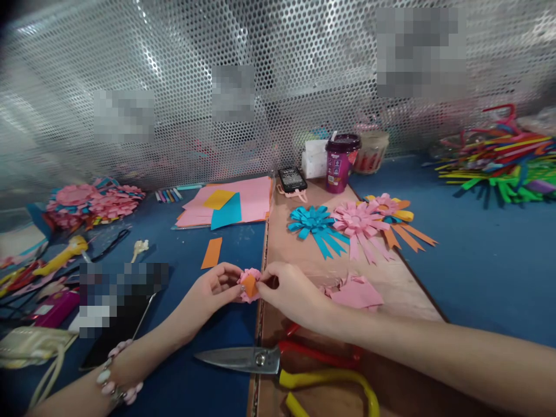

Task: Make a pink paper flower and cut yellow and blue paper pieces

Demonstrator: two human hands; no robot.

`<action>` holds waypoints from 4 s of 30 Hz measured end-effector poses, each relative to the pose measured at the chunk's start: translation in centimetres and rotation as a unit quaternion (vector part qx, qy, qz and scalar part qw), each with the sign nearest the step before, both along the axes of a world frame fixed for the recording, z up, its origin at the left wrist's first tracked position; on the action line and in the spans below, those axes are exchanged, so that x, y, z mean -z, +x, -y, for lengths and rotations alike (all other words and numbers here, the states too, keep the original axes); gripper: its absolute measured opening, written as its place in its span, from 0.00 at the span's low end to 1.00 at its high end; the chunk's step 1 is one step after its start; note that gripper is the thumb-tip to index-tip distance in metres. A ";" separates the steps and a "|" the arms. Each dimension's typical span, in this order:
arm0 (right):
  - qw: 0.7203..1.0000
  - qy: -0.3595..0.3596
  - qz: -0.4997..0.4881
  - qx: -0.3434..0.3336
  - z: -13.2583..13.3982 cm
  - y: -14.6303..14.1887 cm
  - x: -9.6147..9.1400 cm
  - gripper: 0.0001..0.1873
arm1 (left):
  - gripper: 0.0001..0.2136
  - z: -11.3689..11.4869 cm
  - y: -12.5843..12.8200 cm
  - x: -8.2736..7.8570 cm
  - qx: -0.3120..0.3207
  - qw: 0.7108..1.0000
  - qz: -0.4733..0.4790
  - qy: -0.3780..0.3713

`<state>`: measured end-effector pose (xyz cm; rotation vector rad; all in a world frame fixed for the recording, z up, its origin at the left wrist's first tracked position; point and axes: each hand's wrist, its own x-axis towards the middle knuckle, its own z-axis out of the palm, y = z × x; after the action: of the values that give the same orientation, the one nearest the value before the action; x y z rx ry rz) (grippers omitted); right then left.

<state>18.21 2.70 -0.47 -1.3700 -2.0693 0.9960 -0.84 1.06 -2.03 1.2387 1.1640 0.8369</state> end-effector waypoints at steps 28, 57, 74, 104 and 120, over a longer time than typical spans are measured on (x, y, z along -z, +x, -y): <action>0.945 -0.136 -0.289 -0.065 0.1 0.0 2.0 0.16 | 0.10 0.1 -0.3 -0.1 0.002 0.999 0.040 0.030; 0.941 -0.143 -0.298 -0.070 -0.2 0.0 2.8 0.16 | 0.11 0.0 -0.2 -0.2 -0.001 1.000 0.030 0.004; 0.931 -0.166 -0.319 -0.068 -0.2 -0.2 2.7 0.16 | 0.11 0.1 -0.3 -0.3 -0.003 1.000 0.017 0.024; 0.926 -0.194 -0.325 -0.013 0.2 0.3 1.6 0.16 | 0.09 1.1 -3.7 -2.0 0.132 0.534 -0.359 0.754; 0.884 -0.209 -0.407 -0.091 1.2 0.4 0.8 0.17 | 0.09 1.7 -3.3 -1.8 0.181 0.436 -0.382 0.794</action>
<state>18.59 1.46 -1.29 -0.6985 -1.3860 1.7969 -4.14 -0.61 -0.23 3.6042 0.2317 0.9535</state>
